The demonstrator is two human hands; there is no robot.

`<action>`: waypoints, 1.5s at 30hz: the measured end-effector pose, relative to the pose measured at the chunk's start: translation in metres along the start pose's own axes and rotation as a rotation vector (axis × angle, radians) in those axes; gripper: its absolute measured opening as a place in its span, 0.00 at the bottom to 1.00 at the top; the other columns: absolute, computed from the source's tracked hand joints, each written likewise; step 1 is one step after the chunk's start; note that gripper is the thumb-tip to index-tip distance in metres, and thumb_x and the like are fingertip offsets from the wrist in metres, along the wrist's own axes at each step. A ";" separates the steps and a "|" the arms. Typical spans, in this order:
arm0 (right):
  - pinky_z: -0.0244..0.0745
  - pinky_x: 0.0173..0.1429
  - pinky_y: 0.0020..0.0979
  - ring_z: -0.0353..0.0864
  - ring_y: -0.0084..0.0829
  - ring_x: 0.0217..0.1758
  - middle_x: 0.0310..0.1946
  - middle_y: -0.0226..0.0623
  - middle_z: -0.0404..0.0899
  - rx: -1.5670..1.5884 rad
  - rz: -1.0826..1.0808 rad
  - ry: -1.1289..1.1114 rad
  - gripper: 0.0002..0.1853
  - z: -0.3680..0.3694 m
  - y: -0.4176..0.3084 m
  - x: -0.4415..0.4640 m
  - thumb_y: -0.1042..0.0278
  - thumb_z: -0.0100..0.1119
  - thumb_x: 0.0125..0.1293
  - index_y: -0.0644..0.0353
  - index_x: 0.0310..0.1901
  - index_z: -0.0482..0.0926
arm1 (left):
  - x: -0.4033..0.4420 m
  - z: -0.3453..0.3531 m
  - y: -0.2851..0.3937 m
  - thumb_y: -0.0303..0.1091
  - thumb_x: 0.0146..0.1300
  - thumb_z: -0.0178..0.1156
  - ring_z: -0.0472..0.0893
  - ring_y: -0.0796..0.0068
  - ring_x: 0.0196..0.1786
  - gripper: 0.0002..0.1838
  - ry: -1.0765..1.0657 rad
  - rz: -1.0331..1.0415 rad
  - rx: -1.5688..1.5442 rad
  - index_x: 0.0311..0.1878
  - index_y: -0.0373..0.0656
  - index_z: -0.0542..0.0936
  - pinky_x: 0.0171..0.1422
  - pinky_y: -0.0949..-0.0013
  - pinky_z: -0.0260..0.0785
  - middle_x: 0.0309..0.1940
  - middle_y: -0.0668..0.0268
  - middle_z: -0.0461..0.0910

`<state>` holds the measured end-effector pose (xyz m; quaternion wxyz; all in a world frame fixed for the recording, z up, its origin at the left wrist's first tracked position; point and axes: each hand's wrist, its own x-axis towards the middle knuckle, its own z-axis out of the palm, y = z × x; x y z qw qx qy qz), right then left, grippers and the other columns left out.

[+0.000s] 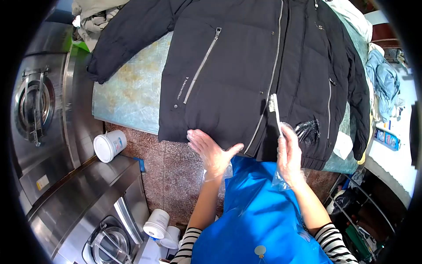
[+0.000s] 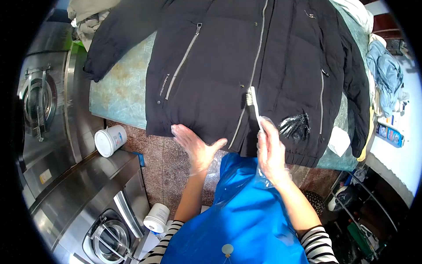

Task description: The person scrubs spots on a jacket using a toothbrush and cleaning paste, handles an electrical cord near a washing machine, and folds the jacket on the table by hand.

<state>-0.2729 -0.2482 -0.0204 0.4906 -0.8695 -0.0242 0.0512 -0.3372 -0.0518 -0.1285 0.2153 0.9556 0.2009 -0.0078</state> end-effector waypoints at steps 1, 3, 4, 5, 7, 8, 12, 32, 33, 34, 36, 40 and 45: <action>0.73 0.54 0.24 0.78 0.26 0.51 0.56 0.44 0.77 -0.016 0.023 -0.015 0.17 0.003 -0.003 0.003 0.76 0.48 0.75 0.63 0.63 0.69 | 0.000 0.000 0.000 0.79 0.39 0.64 0.35 0.26 0.76 0.80 -0.003 -0.009 -0.012 0.73 0.22 0.34 0.74 0.28 0.31 0.72 0.24 0.35; 0.73 0.52 0.23 0.79 0.26 0.49 0.55 0.42 0.78 -0.021 -0.031 0.062 0.18 0.013 0.004 0.009 0.75 0.48 0.75 0.63 0.64 0.69 | 0.003 -0.005 0.004 0.79 0.39 0.65 0.35 0.26 0.76 0.80 -0.037 -0.044 -0.038 0.73 0.23 0.34 0.73 0.26 0.32 0.72 0.23 0.35; 0.73 0.52 0.23 0.79 0.25 0.48 0.55 0.42 0.78 -0.023 -0.058 0.099 0.18 0.017 0.005 0.012 0.75 0.48 0.75 0.63 0.64 0.69 | 0.005 -0.007 0.005 0.79 0.38 0.65 0.36 0.25 0.76 0.80 -0.054 -0.062 -0.051 0.74 0.24 0.34 0.73 0.26 0.32 0.71 0.23 0.35; 0.75 0.53 0.26 0.82 0.30 0.47 0.53 0.43 0.80 0.016 0.036 0.101 0.17 0.017 0.002 0.011 0.75 0.49 0.74 0.61 0.63 0.71 | 0.005 -0.007 0.005 0.79 0.38 0.65 0.36 0.25 0.76 0.80 -0.051 -0.058 -0.043 0.73 0.23 0.35 0.73 0.26 0.33 0.71 0.23 0.36; 0.77 0.53 0.29 0.84 0.33 0.47 0.52 0.46 0.81 -0.096 -0.080 0.036 0.16 0.019 0.002 0.015 0.75 0.51 0.73 0.61 0.61 0.73 | 0.005 -0.007 0.005 0.79 0.38 0.64 0.38 0.25 0.76 0.80 -0.043 -0.051 -0.027 0.73 0.22 0.36 0.73 0.26 0.35 0.71 0.22 0.36; 0.78 0.53 0.31 0.85 0.35 0.48 0.52 0.47 0.81 -0.153 -0.138 0.006 0.16 0.019 0.002 0.017 0.75 0.52 0.72 0.60 0.60 0.74 | 0.004 -0.005 0.004 0.80 0.38 0.64 0.38 0.25 0.75 0.80 -0.037 -0.040 -0.005 0.73 0.21 0.36 0.73 0.27 0.35 0.71 0.22 0.37; 0.80 0.29 0.40 0.81 0.43 0.25 0.29 0.37 0.77 -0.405 -0.303 -0.321 0.25 0.029 -0.009 0.024 0.75 0.60 0.62 0.50 0.62 0.75 | 0.002 -0.003 0.002 0.80 0.38 0.63 0.38 0.26 0.75 0.80 -0.049 -0.029 0.034 0.72 0.19 0.38 0.74 0.29 0.33 0.71 0.22 0.37; 0.76 0.25 0.44 0.81 0.47 0.25 0.27 0.44 0.77 -0.559 -0.239 -0.434 0.20 0.034 -0.004 0.030 0.76 0.55 0.65 0.53 0.59 0.74 | 0.002 0.000 0.000 0.77 0.41 0.65 0.33 0.27 0.76 0.78 -0.093 -0.044 -0.028 0.74 0.23 0.35 0.74 0.29 0.26 0.72 0.25 0.33; 0.76 0.24 0.45 0.80 0.46 0.22 0.23 0.41 0.72 -0.606 -0.278 -0.433 0.24 0.031 0.006 0.034 0.73 0.54 0.64 0.52 0.63 0.72 | 0.002 -0.004 0.001 0.77 0.42 0.65 0.34 0.27 0.76 0.77 -0.107 -0.050 -0.033 0.74 0.23 0.35 0.74 0.29 0.26 0.72 0.25 0.33; 0.78 0.28 0.45 0.82 0.49 0.27 0.26 0.45 0.76 -0.605 -0.270 -0.348 0.21 0.027 0.010 0.039 0.74 0.55 0.65 0.54 0.61 0.72 | 0.002 -0.008 0.002 0.76 0.43 0.65 0.34 0.26 0.76 0.77 -0.118 -0.056 -0.039 0.74 0.23 0.35 0.74 0.29 0.26 0.72 0.25 0.33; 0.80 0.33 0.43 0.84 0.51 0.33 0.32 0.50 0.80 -0.360 -0.235 -0.039 0.17 0.022 0.003 0.048 0.75 0.56 0.68 0.56 0.58 0.73 | 0.003 -0.019 0.003 0.74 0.45 0.66 0.35 0.26 0.76 0.74 -0.058 -0.029 -0.159 0.73 0.22 0.37 0.74 0.29 0.27 0.72 0.25 0.34; 0.79 0.39 0.34 0.86 0.45 0.36 0.39 0.52 0.82 -0.209 0.007 -0.021 0.13 -0.003 -0.006 0.043 0.74 0.54 0.72 0.59 0.56 0.72 | 0.029 -0.064 0.016 0.69 0.49 0.66 0.38 0.24 0.75 0.70 0.080 0.043 -0.183 0.74 0.24 0.39 0.74 0.27 0.30 0.73 0.26 0.37; 0.79 0.42 0.33 0.87 0.43 0.39 0.40 0.50 0.82 -0.280 -0.063 -0.116 0.15 -0.001 -0.006 0.043 0.75 0.54 0.72 0.57 0.58 0.70 | 0.101 -0.093 0.005 0.77 0.38 0.63 0.51 0.32 0.74 0.67 -0.053 0.302 0.285 0.74 0.36 0.57 0.70 0.25 0.41 0.75 0.47 0.54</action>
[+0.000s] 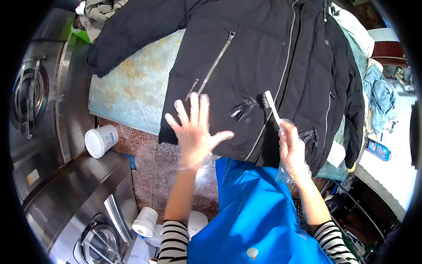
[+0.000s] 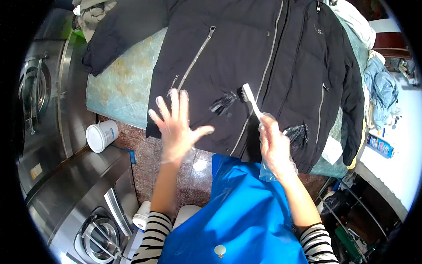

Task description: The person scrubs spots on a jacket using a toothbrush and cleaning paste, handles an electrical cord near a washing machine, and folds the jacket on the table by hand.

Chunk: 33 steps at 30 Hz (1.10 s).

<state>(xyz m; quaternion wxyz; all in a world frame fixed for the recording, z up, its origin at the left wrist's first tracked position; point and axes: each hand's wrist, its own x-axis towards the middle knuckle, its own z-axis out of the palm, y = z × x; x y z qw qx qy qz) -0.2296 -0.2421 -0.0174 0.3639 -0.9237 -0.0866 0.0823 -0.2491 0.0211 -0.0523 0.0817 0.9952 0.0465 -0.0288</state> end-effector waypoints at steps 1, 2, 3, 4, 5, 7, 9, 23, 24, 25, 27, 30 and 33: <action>0.79 0.41 0.34 0.87 0.44 0.40 0.40 0.51 0.83 -0.022 0.028 -0.032 0.15 0.000 0.001 0.000 0.74 0.53 0.72 0.58 0.59 0.69 | 0.002 0.003 -0.009 0.79 0.35 0.62 0.53 0.32 0.74 0.68 -0.008 0.022 -0.017 0.74 0.37 0.59 0.70 0.26 0.41 0.75 0.47 0.54; 0.78 0.40 0.34 0.87 0.44 0.38 0.38 0.51 0.82 -0.014 0.042 -0.009 0.15 -0.001 0.000 0.002 0.74 0.53 0.73 0.58 0.59 0.69 | 0.002 0.002 -0.012 0.81 0.33 0.59 0.55 0.36 0.74 0.71 -0.062 0.013 0.012 0.73 0.33 0.58 0.71 0.29 0.44 0.74 0.45 0.55; 0.78 0.39 0.33 0.87 0.43 0.36 0.36 0.50 0.82 -0.006 0.056 0.014 0.16 -0.001 -0.001 0.005 0.73 0.52 0.73 0.57 0.60 0.68 | 0.002 0.003 -0.013 0.81 0.33 0.59 0.55 0.37 0.74 0.71 -0.066 0.006 0.016 0.73 0.31 0.58 0.71 0.30 0.45 0.74 0.44 0.55; 0.77 0.38 0.32 0.85 0.41 0.34 0.33 0.49 0.81 0.001 0.052 0.046 0.15 -0.001 0.000 0.007 0.73 0.52 0.74 0.58 0.60 0.68 | 0.000 0.005 -0.013 0.81 0.33 0.59 0.55 0.38 0.74 0.72 -0.076 0.000 0.022 0.72 0.29 0.58 0.71 0.30 0.45 0.73 0.43 0.55; 0.76 0.38 0.30 0.84 0.39 0.32 0.31 0.48 0.80 0.009 0.045 0.076 0.15 -0.001 0.001 0.010 0.72 0.51 0.74 0.58 0.60 0.67 | -0.002 0.008 -0.013 0.82 0.33 0.59 0.55 0.38 0.74 0.72 -0.085 -0.008 0.028 0.72 0.27 0.57 0.71 0.31 0.46 0.73 0.42 0.55; 0.73 0.35 0.28 0.79 0.32 0.27 0.28 0.44 0.77 0.028 0.043 0.093 0.15 -0.002 0.003 0.016 0.72 0.49 0.75 0.59 0.61 0.66 | -0.007 0.021 -0.014 0.81 0.33 0.61 0.56 0.40 0.74 0.73 -0.029 -0.026 0.027 0.71 0.26 0.56 0.70 0.31 0.47 0.72 0.39 0.56; 0.72 0.35 0.27 0.77 0.30 0.27 0.27 0.43 0.76 0.045 0.112 0.082 0.15 -0.004 0.003 0.020 0.72 0.49 0.75 0.59 0.61 0.66 | -0.010 0.028 -0.013 0.81 0.33 0.61 0.56 0.40 0.74 0.74 0.004 -0.048 0.013 0.71 0.25 0.55 0.70 0.31 0.47 0.71 0.37 0.55; 0.70 0.34 0.24 0.72 0.21 0.27 0.30 0.36 0.76 0.082 0.018 0.312 0.15 -0.012 0.023 0.051 0.70 0.48 0.76 0.60 0.61 0.68 | -0.003 0.021 -0.007 0.79 0.33 0.67 0.39 0.38 0.79 0.78 -0.216 -0.128 -0.047 0.74 0.25 0.44 0.76 0.31 0.34 0.75 0.36 0.40; 0.71 0.35 0.25 0.74 0.23 0.28 0.31 0.38 0.77 0.087 0.036 0.297 0.15 -0.012 0.019 0.049 0.70 0.48 0.76 0.60 0.61 0.68 | -0.002 0.020 -0.007 0.79 0.33 0.66 0.38 0.38 0.79 0.78 -0.228 -0.133 -0.047 0.74 0.25 0.44 0.76 0.31 0.33 0.75 0.36 0.40; 0.72 0.36 0.26 0.76 0.24 0.29 0.32 0.40 0.79 0.103 0.081 0.263 0.15 -0.012 0.013 0.047 0.69 0.49 0.76 0.60 0.61 0.68 | -0.001 0.019 -0.007 0.80 0.34 0.65 0.38 0.38 0.79 0.79 -0.243 -0.138 -0.046 0.74 0.25 0.44 0.76 0.31 0.33 0.75 0.36 0.40; 0.74 0.38 0.28 0.80 0.27 0.30 0.33 0.43 0.81 0.197 0.187 0.195 0.16 -0.009 0.003 0.038 0.69 0.49 0.76 0.59 0.61 0.68 | -0.002 0.022 -0.008 0.81 0.34 0.64 0.38 0.38 0.79 0.79 -0.209 -0.111 -0.053 0.74 0.25 0.43 0.76 0.31 0.32 0.75 0.36 0.40; 0.79 0.36 0.34 0.84 0.39 0.30 0.36 0.46 0.82 0.116 -0.010 0.113 0.18 0.003 -0.003 0.014 0.72 0.52 0.72 0.55 0.62 0.71 | -0.004 0.022 -0.009 0.82 0.34 0.62 0.37 0.38 0.79 0.79 -0.190 -0.100 -0.068 0.74 0.25 0.43 0.76 0.31 0.31 0.75 0.36 0.40; 0.80 0.29 0.41 0.82 0.45 0.25 0.30 0.42 0.80 -0.018 -0.256 -0.117 0.24 0.020 -0.003 -0.017 0.75 0.57 0.64 0.50 0.63 0.73 | -0.004 0.025 -0.008 0.85 0.36 0.57 0.47 0.40 0.78 0.76 -0.104 -0.063 0.053 0.73 0.24 0.49 0.75 0.33 0.39 0.74 0.38 0.47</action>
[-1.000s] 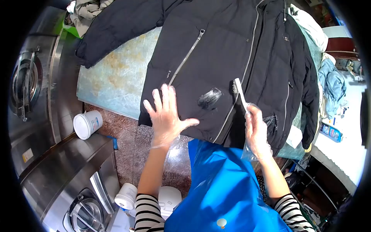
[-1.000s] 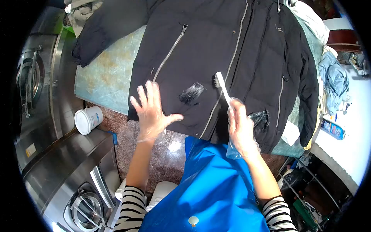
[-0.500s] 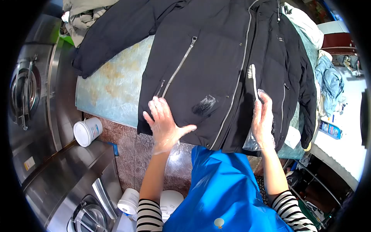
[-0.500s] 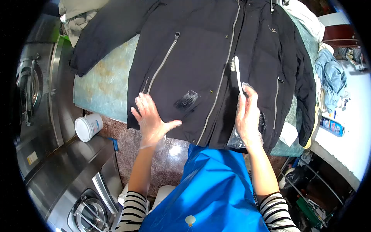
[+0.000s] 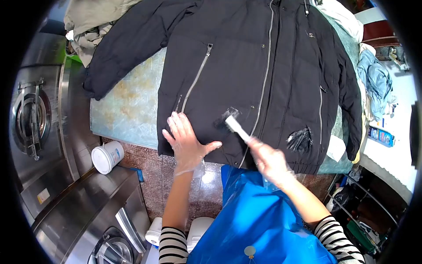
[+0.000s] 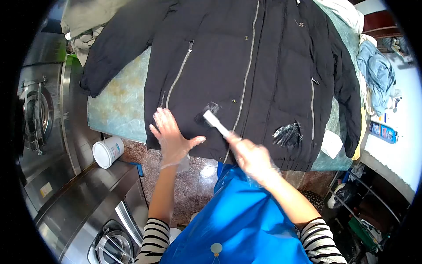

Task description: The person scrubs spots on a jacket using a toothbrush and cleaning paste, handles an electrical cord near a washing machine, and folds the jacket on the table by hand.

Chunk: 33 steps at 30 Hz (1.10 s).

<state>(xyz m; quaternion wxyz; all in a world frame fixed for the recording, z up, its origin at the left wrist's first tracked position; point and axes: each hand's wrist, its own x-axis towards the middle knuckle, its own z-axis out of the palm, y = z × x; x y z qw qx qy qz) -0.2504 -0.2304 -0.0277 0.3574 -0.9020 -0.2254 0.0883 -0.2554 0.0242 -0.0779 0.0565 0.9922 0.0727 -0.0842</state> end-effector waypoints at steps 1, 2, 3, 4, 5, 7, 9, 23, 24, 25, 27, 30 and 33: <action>0.79 0.26 0.42 0.81 0.44 0.23 0.25 0.42 0.75 -0.165 0.048 -0.173 0.26 0.000 -0.006 -0.004 0.74 0.56 0.62 0.47 0.64 0.73 | 0.001 -0.001 0.001 0.85 0.36 0.56 0.45 0.40 0.78 0.77 -0.013 -0.003 0.023 0.74 0.24 0.48 0.76 0.34 0.37 0.75 0.37 0.46; 0.79 0.26 0.42 0.81 0.44 0.22 0.25 0.42 0.75 -0.231 0.044 -0.194 0.26 0.001 -0.004 -0.005 0.74 0.55 0.62 0.46 0.64 0.72 | 0.000 -0.002 0.002 0.85 0.36 0.55 0.44 0.40 0.78 0.77 -0.028 -0.003 0.045 0.74 0.24 0.47 0.76 0.35 0.35 0.75 0.37 0.45; 0.78 0.25 0.42 0.80 0.44 0.22 0.24 0.42 0.74 -0.297 0.039 -0.214 0.26 0.001 0.002 -0.002 0.74 0.55 0.62 0.46 0.64 0.72 | -0.001 0.000 0.002 0.85 0.37 0.54 0.45 0.40 0.78 0.76 0.016 0.013 0.057 0.74 0.24 0.48 0.76 0.35 0.36 0.75 0.37 0.46; 0.78 0.25 0.42 0.80 0.44 0.21 0.24 0.42 0.74 -0.365 0.033 -0.233 0.26 0.001 0.007 0.004 0.74 0.54 0.62 0.46 0.64 0.72 | -0.002 0.006 0.000 0.86 0.38 0.53 0.47 0.41 0.78 0.76 0.062 0.030 0.068 0.74 0.24 0.49 0.76 0.36 0.37 0.75 0.37 0.47; 0.75 0.24 0.43 0.79 0.45 0.21 0.23 0.42 0.72 -0.347 0.126 -0.204 0.24 -0.001 0.010 0.006 0.75 0.51 0.65 0.48 0.63 0.72 | -0.003 0.010 -0.002 0.86 0.38 0.51 0.49 0.41 0.78 0.75 0.106 0.048 0.082 0.73 0.23 0.50 0.76 0.36 0.37 0.74 0.37 0.49; 0.75 0.25 0.44 0.80 0.46 0.22 0.24 0.42 0.74 -0.272 0.151 -0.075 0.26 -0.004 0.010 0.004 0.75 0.50 0.64 0.47 0.65 0.70 | -0.005 0.014 -0.004 0.87 0.39 0.49 0.50 0.41 0.77 0.75 0.156 0.080 0.103 0.73 0.23 0.51 0.76 0.36 0.38 0.74 0.37 0.50; 0.76 0.25 0.45 0.80 0.46 0.23 0.24 0.43 0.75 -0.301 0.072 -0.229 0.27 -0.004 0.005 0.000 0.75 0.51 0.64 0.47 0.65 0.69 | -0.005 0.012 -0.005 0.84 0.40 0.55 0.45 0.41 0.79 0.75 0.164 0.085 0.027 0.74 0.25 0.47 0.77 0.36 0.35 0.75 0.38 0.46; 0.79 0.32 0.50 0.83 0.51 0.30 0.27 0.48 0.80 -0.337 0.114 -0.277 0.18 0.003 0.016 -0.001 0.66 0.45 0.70 0.49 0.61 0.68 | -0.006 -0.003 0.002 0.73 0.37 0.69 0.36 0.44 0.80 0.77 -0.002 -0.029 -0.130 0.77 0.31 0.39 0.78 0.36 0.28 0.77 0.41 0.37; 0.79 0.34 0.51 0.84 0.52 0.31 0.27 0.49 0.80 -0.269 0.207 -0.191 0.18 -0.005 0.019 0.009 0.66 0.45 0.70 0.49 0.60 0.68 | -0.006 -0.002 0.002 0.74 0.36 0.69 0.38 0.44 0.80 0.77 0.011 -0.025 -0.114 0.76 0.31 0.40 0.78 0.36 0.29 0.77 0.41 0.38; 0.78 0.32 0.50 0.83 0.53 0.30 0.26 0.50 0.80 -0.235 0.205 -0.157 0.15 -0.007 0.014 0.010 0.67 0.45 0.71 0.49 0.58 0.70 | -0.007 -0.002 0.002 0.75 0.36 0.68 0.40 0.44 0.80 0.77 0.025 -0.022 -0.100 0.76 0.30 0.41 0.78 0.36 0.30 0.77 0.41 0.39; 0.77 0.31 0.50 0.82 0.54 0.30 0.26 0.53 0.79 -0.204 0.117 -0.196 0.12 0.000 0.006 0.005 0.67 0.45 0.72 0.50 0.55 0.71 | -0.007 -0.001 0.003 0.74 0.36 0.69 0.37 0.44 0.80 0.77 0.002 -0.039 -0.095 0.77 0.31 0.39 0.78 0.36 0.30 0.78 0.42 0.38; 0.78 0.37 0.48 0.83 0.53 0.37 0.33 0.55 0.80 -0.258 0.244 -0.204 0.15 -0.012 0.017 0.012 0.72 0.49 0.69 0.53 0.56 0.70 | -0.009 -0.001 0.005 0.75 0.39 0.66 0.36 0.44 0.80 0.76 0.024 -0.046 -0.107 0.77 0.31 0.39 0.78 0.36 0.30 0.78 0.43 0.37; 0.76 0.38 0.30 0.80 0.31 0.30 0.30 0.42 0.79 0.128 0.236 0.224 0.15 -0.051 0.023 0.002 0.75 0.52 0.71 0.55 0.57 0.73 | -0.028 0.007 0.013 0.74 0.49 0.60 0.37 0.43 0.80 0.69 0.149 -0.009 -0.154 0.76 0.30 0.40 0.79 0.39 0.29 0.78 0.42 0.36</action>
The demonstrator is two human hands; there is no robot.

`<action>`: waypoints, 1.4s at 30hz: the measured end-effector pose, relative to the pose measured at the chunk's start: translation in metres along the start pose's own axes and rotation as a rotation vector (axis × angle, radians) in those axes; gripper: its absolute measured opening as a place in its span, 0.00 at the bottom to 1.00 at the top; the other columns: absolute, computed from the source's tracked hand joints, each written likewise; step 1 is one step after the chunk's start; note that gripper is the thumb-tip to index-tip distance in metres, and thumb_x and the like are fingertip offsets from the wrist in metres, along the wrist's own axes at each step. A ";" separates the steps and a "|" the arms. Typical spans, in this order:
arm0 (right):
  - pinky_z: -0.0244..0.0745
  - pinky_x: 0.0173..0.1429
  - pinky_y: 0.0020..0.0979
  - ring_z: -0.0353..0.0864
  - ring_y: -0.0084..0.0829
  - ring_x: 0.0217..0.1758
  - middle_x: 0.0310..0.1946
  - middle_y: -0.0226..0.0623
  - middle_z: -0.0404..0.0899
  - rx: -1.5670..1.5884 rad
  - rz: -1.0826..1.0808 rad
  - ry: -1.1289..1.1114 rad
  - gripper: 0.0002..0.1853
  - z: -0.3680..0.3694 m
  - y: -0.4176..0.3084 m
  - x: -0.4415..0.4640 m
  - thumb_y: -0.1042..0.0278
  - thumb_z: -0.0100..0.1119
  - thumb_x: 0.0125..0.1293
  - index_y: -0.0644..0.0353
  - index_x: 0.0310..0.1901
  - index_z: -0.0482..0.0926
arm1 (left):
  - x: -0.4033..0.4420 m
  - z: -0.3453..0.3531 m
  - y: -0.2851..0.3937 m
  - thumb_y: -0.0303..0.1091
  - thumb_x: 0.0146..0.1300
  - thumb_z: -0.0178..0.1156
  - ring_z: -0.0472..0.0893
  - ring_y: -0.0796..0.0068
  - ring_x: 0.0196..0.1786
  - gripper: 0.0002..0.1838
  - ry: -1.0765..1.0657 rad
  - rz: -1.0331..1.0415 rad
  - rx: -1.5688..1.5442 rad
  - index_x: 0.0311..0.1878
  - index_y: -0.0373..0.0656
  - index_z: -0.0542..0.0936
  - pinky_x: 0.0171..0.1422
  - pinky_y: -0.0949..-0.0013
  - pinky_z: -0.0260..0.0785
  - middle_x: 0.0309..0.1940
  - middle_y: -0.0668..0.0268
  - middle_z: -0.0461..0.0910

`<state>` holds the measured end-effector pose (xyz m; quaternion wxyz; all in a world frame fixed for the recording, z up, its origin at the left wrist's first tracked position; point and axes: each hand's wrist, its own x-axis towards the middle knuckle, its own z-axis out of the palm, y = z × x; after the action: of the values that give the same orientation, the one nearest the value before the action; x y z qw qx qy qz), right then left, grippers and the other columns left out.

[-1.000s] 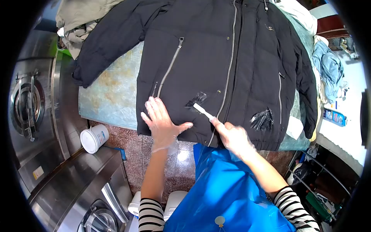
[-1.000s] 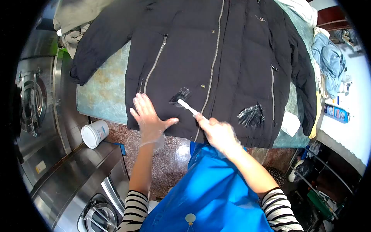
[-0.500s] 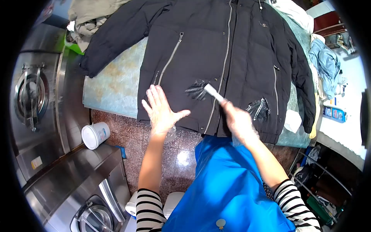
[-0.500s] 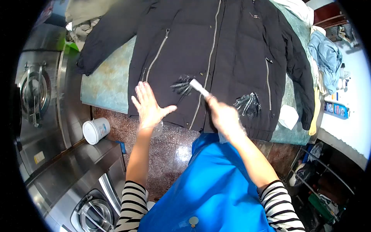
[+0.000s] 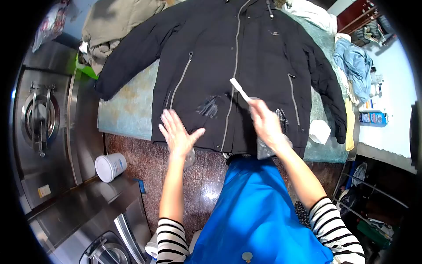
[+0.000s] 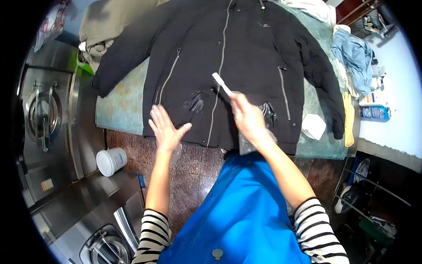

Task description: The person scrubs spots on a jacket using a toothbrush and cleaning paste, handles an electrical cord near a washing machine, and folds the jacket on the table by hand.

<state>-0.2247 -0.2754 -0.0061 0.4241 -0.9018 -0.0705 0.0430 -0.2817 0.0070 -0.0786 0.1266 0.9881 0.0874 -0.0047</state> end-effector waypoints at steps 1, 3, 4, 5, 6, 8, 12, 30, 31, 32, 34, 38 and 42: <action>0.76 0.40 0.32 0.80 0.31 0.30 0.29 0.39 0.79 0.169 0.068 0.042 0.14 -0.019 -0.004 -0.008 0.66 0.53 0.73 0.54 0.58 0.72 | -0.009 -0.005 0.015 0.69 0.58 0.57 0.37 0.42 0.80 0.61 0.021 0.052 -0.006 0.76 0.29 0.41 0.79 0.39 0.30 0.78 0.41 0.37; 0.71 0.49 0.26 0.73 0.21 0.43 0.40 0.31 0.77 0.343 0.060 0.008 0.17 -0.068 0.000 -0.033 0.66 0.54 0.73 0.60 0.60 0.71 | -0.036 -0.006 0.041 0.64 0.63 0.55 0.38 0.41 0.80 0.55 -0.046 0.222 -0.017 0.76 0.29 0.44 0.79 0.39 0.31 0.77 0.40 0.39; 0.68 0.54 0.26 0.72 0.22 0.49 0.46 0.30 0.75 0.371 0.145 0.037 0.17 -0.089 0.004 -0.049 0.65 0.54 0.74 0.61 0.60 0.71 | -0.050 0.000 0.052 0.62 0.64 0.54 0.42 0.41 0.79 0.52 -0.076 0.327 -0.028 0.76 0.31 0.47 0.79 0.39 0.34 0.77 0.41 0.43; 0.66 0.58 0.26 0.70 0.22 0.54 0.51 0.30 0.73 0.399 0.229 0.068 0.17 -0.108 0.011 -0.066 0.65 0.53 0.74 0.62 0.60 0.70 | -0.062 0.007 0.062 0.60 0.65 0.53 0.45 0.42 0.79 0.49 -0.105 0.434 -0.039 0.76 0.32 0.50 0.78 0.39 0.37 0.76 0.42 0.46; 0.64 0.61 0.25 0.69 0.22 0.56 0.54 0.31 0.72 0.355 0.261 0.127 0.17 -0.123 0.026 -0.084 0.65 0.53 0.75 0.61 0.61 0.70 | -0.070 0.012 0.073 0.61 0.65 0.53 0.48 0.42 0.78 0.49 -0.165 0.472 -0.024 0.75 0.32 0.52 0.78 0.39 0.38 0.76 0.43 0.48; 0.62 0.64 0.26 0.68 0.24 0.59 0.57 0.33 0.70 0.273 0.304 0.249 0.18 -0.151 0.048 -0.118 0.64 0.51 0.75 0.61 0.62 0.69 | -0.080 0.028 0.081 0.62 0.63 0.55 0.52 0.44 0.77 0.49 -0.261 0.504 -0.033 0.75 0.33 0.55 0.78 0.41 0.41 0.76 0.46 0.51; 0.65 0.63 0.29 0.72 0.26 0.56 0.53 0.39 0.76 0.034 0.374 0.362 0.17 -0.193 0.075 -0.168 0.65 0.49 0.76 0.60 0.61 0.70 | -0.084 0.044 0.081 0.60 0.62 0.56 0.48 0.45 0.79 0.49 -0.261 0.489 0.006 0.75 0.33 0.54 0.79 0.43 0.37 0.77 0.46 0.49; 0.74 0.44 0.51 0.81 0.56 0.41 0.36 0.51 0.82 -0.428 0.512 0.115 0.10 -0.215 0.115 -0.160 0.64 0.51 0.69 0.52 0.49 0.77 | -0.085 0.033 0.097 0.46 0.65 0.56 0.39 0.40 0.79 0.47 -0.352 0.426 -0.006 0.76 0.29 0.44 0.80 0.42 0.31 0.77 0.41 0.40; 0.73 0.42 0.49 0.81 0.54 0.39 0.34 0.51 0.82 -0.449 0.519 0.110 0.10 -0.221 0.108 -0.163 0.64 0.53 0.69 0.52 0.49 0.78 | -0.085 0.033 0.098 0.45 0.65 0.57 0.39 0.40 0.79 0.47 -0.356 0.413 -0.004 0.76 0.29 0.44 0.80 0.42 0.31 0.77 0.41 0.40; 0.73 0.40 0.47 0.81 0.53 0.36 0.32 0.51 0.81 -0.471 0.526 0.106 0.10 -0.226 0.103 -0.165 0.65 0.54 0.69 0.51 0.49 0.79 | -0.085 0.033 0.099 0.45 0.64 0.57 0.39 0.40 0.79 0.47 -0.359 0.402 -0.004 0.76 0.29 0.44 0.80 0.42 0.31 0.77 0.41 0.40; 0.72 0.37 0.44 0.80 0.49 0.32 0.29 0.49 0.80 -0.513 0.531 0.099 0.10 -0.234 0.103 -0.170 0.64 0.55 0.69 0.51 0.49 0.80 | -0.085 0.034 0.100 0.44 0.64 0.58 0.39 0.40 0.79 0.47 -0.354 0.394 -0.014 0.76 0.29 0.44 0.80 0.43 0.30 0.77 0.41 0.40; 0.70 0.35 0.40 0.78 0.42 0.27 0.25 0.43 0.79 -0.436 0.619 0.094 0.11 -0.248 0.099 -0.176 0.60 0.53 0.70 0.51 0.48 0.81 | -0.085 0.034 0.104 0.43 0.63 0.59 0.38 0.40 0.79 0.48 -0.370 0.375 0.021 0.76 0.29 0.43 0.81 0.43 0.29 0.77 0.42 0.38; 0.67 0.33 0.35 0.75 0.33 0.25 0.21 0.37 0.76 -0.503 0.598 0.054 0.13 -0.257 0.105 -0.180 0.55 0.50 0.71 0.50 0.45 0.82 | -0.086 0.037 0.103 0.43 0.63 0.59 0.38 0.40 0.79 0.49 -0.350 0.384 0.037 0.76 0.29 0.42 0.81 0.43 0.30 0.77 0.42 0.38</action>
<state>-0.3570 -0.5657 0.0798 0.1604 -0.9592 0.1980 0.1225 -0.3476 -0.1148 -0.0861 0.1204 0.9728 -0.1251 -0.1531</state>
